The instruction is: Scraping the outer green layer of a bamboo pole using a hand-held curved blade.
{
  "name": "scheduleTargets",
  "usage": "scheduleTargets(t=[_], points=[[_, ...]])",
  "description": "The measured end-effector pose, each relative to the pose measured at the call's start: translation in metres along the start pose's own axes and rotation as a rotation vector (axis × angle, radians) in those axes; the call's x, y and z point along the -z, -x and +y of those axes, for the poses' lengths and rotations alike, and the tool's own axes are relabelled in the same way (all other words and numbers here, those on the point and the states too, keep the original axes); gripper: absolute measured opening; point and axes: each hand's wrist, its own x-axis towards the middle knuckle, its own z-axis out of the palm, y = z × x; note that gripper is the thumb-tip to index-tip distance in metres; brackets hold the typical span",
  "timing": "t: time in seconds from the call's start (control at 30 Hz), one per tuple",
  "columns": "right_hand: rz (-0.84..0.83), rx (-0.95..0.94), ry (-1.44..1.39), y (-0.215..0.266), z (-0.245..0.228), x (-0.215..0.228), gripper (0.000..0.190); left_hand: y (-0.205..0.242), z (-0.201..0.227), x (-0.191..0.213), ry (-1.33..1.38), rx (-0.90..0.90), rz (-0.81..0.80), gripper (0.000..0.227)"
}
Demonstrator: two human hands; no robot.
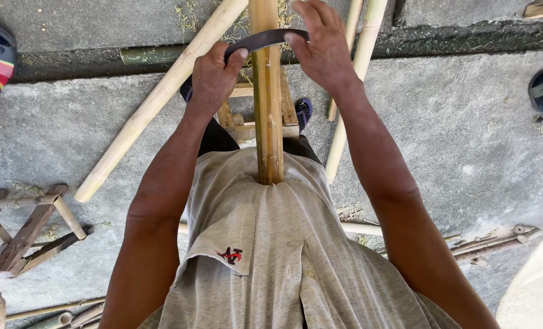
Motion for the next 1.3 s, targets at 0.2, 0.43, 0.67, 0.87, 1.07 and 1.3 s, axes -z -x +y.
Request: scheduleTargets(t=[0.2,0.43,0.67,0.87,1.07,1.3], points=[[-0.234,-0.029,0.019,-0.018,0.028,-0.039,0.039,-0.017,0.003,0.004,-0.183,-0.042,-0.007,0.041],[-0.21,-0.113,-0.004,-0.002,0.028,-0.052,0.04,-0.018,0.011,0.01,-0.203,-0.012,-0.079,0.041],[-0.115,-0.089,0.02,0.008,0.029,-0.063,0.041,-0.014,0.011,0.007,-0.256,-0.009,-0.051,0.04],[-0.115,-0.12,0.043,0.006,0.019,-0.06,0.039,-0.012,0.014,0.009,-0.229,0.076,-0.068,0.04],[-0.181,-0.164,0.021,0.027,0.002,-0.049,0.04,0.012,0.038,0.022,-0.171,0.113,-0.115,0.033],[-0.056,-0.074,0.009,0.078,-0.022,-0.043,0.04,0.064,0.039,0.017,-0.182,0.101,-0.156,0.034]])
